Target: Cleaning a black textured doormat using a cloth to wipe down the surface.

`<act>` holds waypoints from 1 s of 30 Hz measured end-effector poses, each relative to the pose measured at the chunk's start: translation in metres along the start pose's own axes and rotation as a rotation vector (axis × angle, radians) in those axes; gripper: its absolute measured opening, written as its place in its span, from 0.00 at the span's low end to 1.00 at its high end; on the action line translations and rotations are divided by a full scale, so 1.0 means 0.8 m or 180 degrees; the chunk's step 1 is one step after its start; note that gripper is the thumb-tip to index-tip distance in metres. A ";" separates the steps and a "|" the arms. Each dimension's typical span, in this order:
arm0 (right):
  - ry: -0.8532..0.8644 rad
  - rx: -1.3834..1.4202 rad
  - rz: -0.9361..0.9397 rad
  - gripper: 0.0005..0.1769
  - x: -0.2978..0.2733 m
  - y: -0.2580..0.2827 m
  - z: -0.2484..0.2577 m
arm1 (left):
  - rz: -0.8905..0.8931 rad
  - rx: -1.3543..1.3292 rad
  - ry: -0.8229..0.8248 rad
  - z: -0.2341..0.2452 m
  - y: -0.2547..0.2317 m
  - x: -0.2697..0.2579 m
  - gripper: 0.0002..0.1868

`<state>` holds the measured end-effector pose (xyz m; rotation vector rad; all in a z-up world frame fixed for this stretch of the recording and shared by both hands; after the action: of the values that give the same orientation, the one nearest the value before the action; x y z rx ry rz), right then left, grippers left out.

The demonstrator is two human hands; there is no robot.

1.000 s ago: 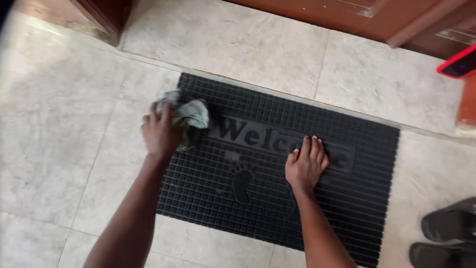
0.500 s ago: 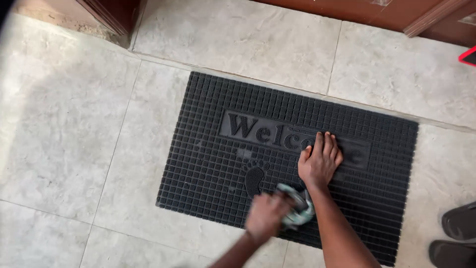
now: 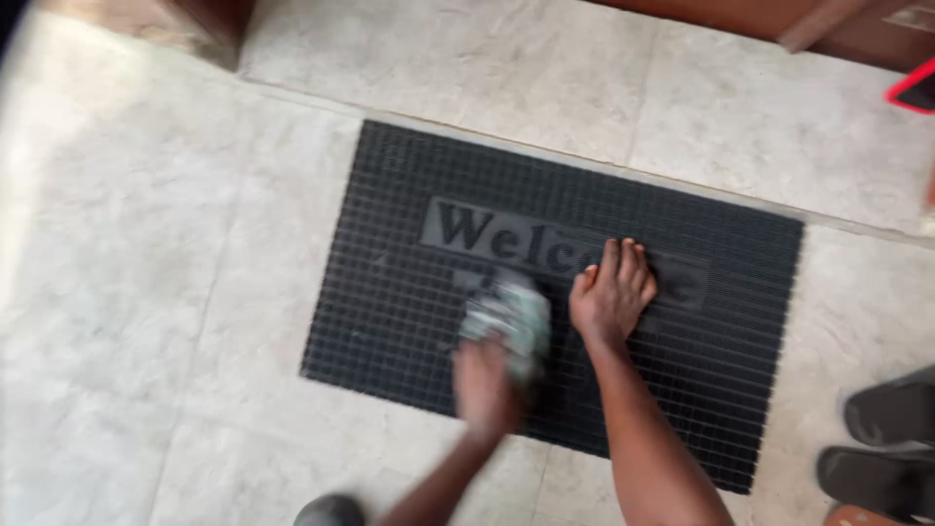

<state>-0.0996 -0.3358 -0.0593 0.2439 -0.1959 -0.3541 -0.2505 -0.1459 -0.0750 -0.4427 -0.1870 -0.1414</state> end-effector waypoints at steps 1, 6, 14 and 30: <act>0.0042 0.0074 0.0048 0.30 -0.013 -0.003 -0.006 | 0.0051 0.0082 -0.0014 0.009 -0.025 -0.019 0.26; -0.0104 0.0035 0.0216 0.30 -0.002 -0.018 -0.021 | -0.1347 -0.0380 0.0512 0.008 -0.060 -0.041 0.27; -0.0113 0.0049 0.0196 0.28 -0.015 -0.003 -0.021 | 0.1649 0.0767 0.0306 0.223 0.273 -0.001 0.42; 0.0517 0.0210 -0.0160 0.35 0.024 -0.037 -0.035 | -0.0926 -0.1784 0.2495 -0.071 -0.174 -0.089 0.31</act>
<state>-0.0852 -0.3643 -0.0909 0.3416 -0.0415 -0.3761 -0.3360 -0.2884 -0.0831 -0.8807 0.5782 -0.6473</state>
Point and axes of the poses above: each hand's wrist, its own x-axis towards the middle knuckle, its own z-axis out of the back of the hand, y = z × x, the point moved 4 cm from there along x, towards the middle knuckle, and after that the axes turned 12 degrees about -z, right-handed, at the moved point
